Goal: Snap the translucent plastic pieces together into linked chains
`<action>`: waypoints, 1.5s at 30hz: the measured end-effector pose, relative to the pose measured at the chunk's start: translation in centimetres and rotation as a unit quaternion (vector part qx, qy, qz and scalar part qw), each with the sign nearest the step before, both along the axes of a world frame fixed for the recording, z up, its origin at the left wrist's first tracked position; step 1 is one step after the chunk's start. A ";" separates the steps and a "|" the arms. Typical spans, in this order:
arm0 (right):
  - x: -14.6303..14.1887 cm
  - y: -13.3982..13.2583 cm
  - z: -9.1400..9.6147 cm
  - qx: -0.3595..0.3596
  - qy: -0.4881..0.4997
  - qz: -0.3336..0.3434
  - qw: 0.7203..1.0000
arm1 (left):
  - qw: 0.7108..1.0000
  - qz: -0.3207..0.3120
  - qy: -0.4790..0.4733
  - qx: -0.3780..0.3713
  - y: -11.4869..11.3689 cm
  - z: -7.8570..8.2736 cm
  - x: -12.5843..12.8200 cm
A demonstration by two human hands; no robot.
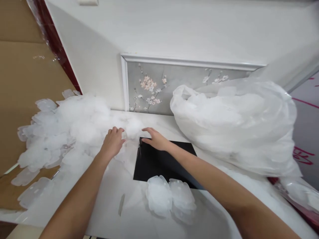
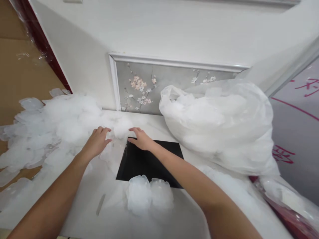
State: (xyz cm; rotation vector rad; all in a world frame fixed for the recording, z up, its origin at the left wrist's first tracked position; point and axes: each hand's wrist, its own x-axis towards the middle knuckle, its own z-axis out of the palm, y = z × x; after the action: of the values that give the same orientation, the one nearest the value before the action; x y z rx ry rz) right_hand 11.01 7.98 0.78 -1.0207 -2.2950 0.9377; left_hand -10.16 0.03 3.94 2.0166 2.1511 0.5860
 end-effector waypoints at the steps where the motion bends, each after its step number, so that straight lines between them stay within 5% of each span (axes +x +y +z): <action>1: -2.2 0.6 -0.1 0.035 -0.017 -0.010 0.999 | 1.000 0.011 0.013 0.001 0.1 -0.3 -0.2; 5: -8.8 2.6 -0.4 0.042 -0.124 -0.055 0.990 | 0.999 0.016 0.046 -0.001 0.1 -1.3 0.0; 8: -9.8 3.9 -0.1 0.099 -0.137 -0.034 0.985 | 0.997 0.016 0.071 0.013 0.2 -1.4 0.4; 13: -3.5 5.0 1.1 0.130 -0.135 0.078 0.979 | 0.996 -0.027 0.060 0.064 0.2 -0.8 1.8; 17: 4.1 2.8 0.7 0.094 -0.155 0.176 0.968 | 0.981 -0.177 -0.050 0.056 -0.1 -1.9 3.8; 22: 9.8 -1.5 -1.8 0.038 -0.096 0.062 0.993 | 0.959 -0.269 -0.088 0.013 -0.3 -4.3 6.0; 29: 10.1 -4.0 -4.4 0.052 -0.020 -0.126 0.991 | 0.964 -0.254 -0.077 -0.004 0.5 -5.7 7.5; 34: 9.2 -4.4 -4.0 0.079 0.043 -0.100 0.991 | 0.945 -0.305 -0.119 -0.018 0.6 -5.5 8.3; 39: 9.2 -5.1 -3.8 0.050 0.123 -0.018 0.991 | 0.933 -0.249 -0.261 -0.001 0.5 -4.8 8.6; 45: 10.3 -4.1 -4.2 0.025 0.139 -0.112 0.984 | 0.908 -0.188 -0.372 -0.037 0.8 -5.1 8.6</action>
State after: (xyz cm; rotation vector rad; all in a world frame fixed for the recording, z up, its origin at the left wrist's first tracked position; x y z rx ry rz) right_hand 21.32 3.87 -3.42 -1.0305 -1.9206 0.8646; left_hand -1.53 0.88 -1.14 1.6957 1.2840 0.9837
